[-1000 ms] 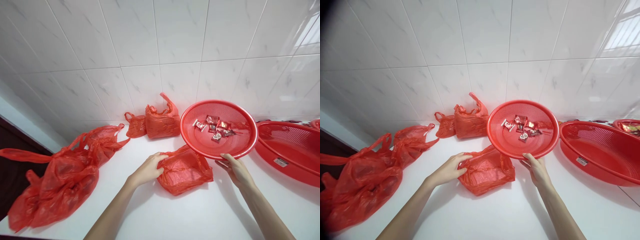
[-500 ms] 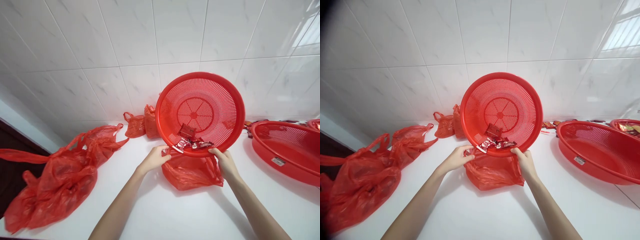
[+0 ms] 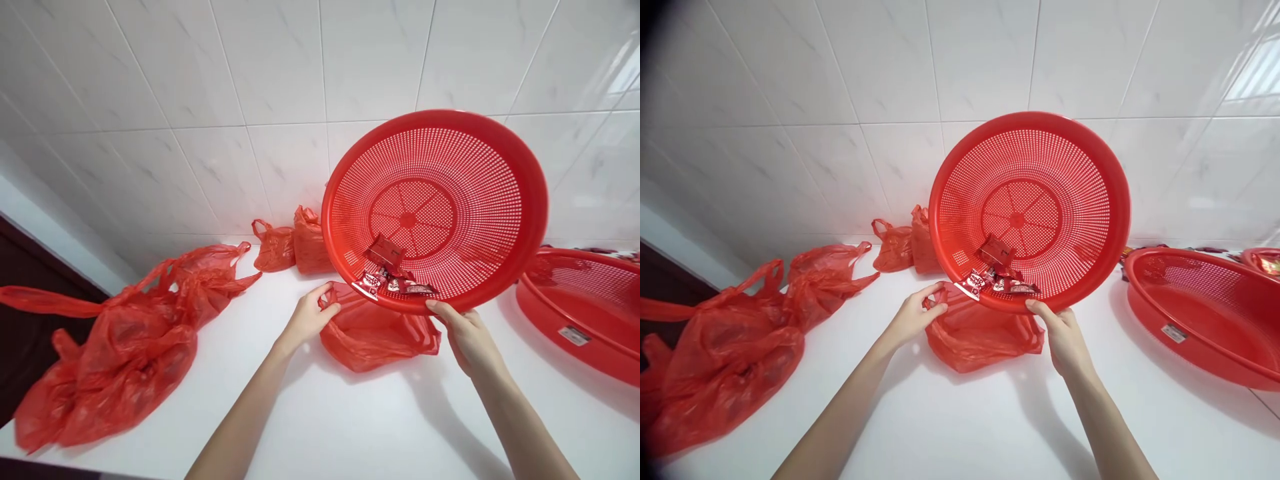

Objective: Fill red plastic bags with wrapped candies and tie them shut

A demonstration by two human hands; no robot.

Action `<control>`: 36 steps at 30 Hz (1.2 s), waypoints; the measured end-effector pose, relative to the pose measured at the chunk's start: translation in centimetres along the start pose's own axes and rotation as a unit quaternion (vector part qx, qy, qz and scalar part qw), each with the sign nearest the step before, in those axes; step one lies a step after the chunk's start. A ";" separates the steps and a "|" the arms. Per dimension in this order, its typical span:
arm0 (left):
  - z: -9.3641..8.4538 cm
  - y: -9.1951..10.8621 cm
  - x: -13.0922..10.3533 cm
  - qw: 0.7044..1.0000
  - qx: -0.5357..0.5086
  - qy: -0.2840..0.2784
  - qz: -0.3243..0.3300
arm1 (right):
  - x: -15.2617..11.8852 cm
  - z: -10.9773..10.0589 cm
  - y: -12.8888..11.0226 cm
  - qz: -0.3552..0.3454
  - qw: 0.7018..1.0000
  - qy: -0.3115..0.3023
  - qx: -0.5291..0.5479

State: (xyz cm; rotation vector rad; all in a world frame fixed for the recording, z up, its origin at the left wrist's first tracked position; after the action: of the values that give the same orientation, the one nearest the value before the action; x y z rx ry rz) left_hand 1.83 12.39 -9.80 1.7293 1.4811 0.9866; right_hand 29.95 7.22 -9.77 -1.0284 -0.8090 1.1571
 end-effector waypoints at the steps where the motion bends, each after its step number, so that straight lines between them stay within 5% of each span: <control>1: 0.0 0.1 -0.1 1.000 -0.002 -0.003 0.002 | -0.2 0.0 0.1 0.001 1.000 -0.001 -0.003; 9: 1.8 1.2 -1.0 0.989 -0.111 -0.095 -0.002 | 0.4 -0.3 2.3 0.008 1.000 0.027 0.011; 23: 1.7 0.4 -0.5 0.988 -0.131 -0.087 -0.008 | 0.3 0.5 2.6 -0.008 0.996 -0.002 0.085; 29: 3.2 0.6 -0.8 0.978 -0.141 -0.150 0.025 | 0.0 1.7 2.1 -0.015 0.995 -0.023 0.099; 36: 2.1 0.4 -0.7 0.977 -0.158 -0.144 0.006 | 0.6 -0.3 2.7 -0.018 1.000 0.013 0.015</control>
State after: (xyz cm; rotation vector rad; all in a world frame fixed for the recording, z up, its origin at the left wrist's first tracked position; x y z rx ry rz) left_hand 3.80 11.60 -10.59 1.5723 1.0684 0.8805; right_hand 29.43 7.99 -12.45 -0.9980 -0.7837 1.1195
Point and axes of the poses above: each hand's wrist, its own x-axis towards the middle knuckle, its own z-axis out of the palm, y = z × x, the point moved 9 cm from there along x, towards the middle knuckle, and after that the axes turned 5 degrees about x, right-handed, at the moved point
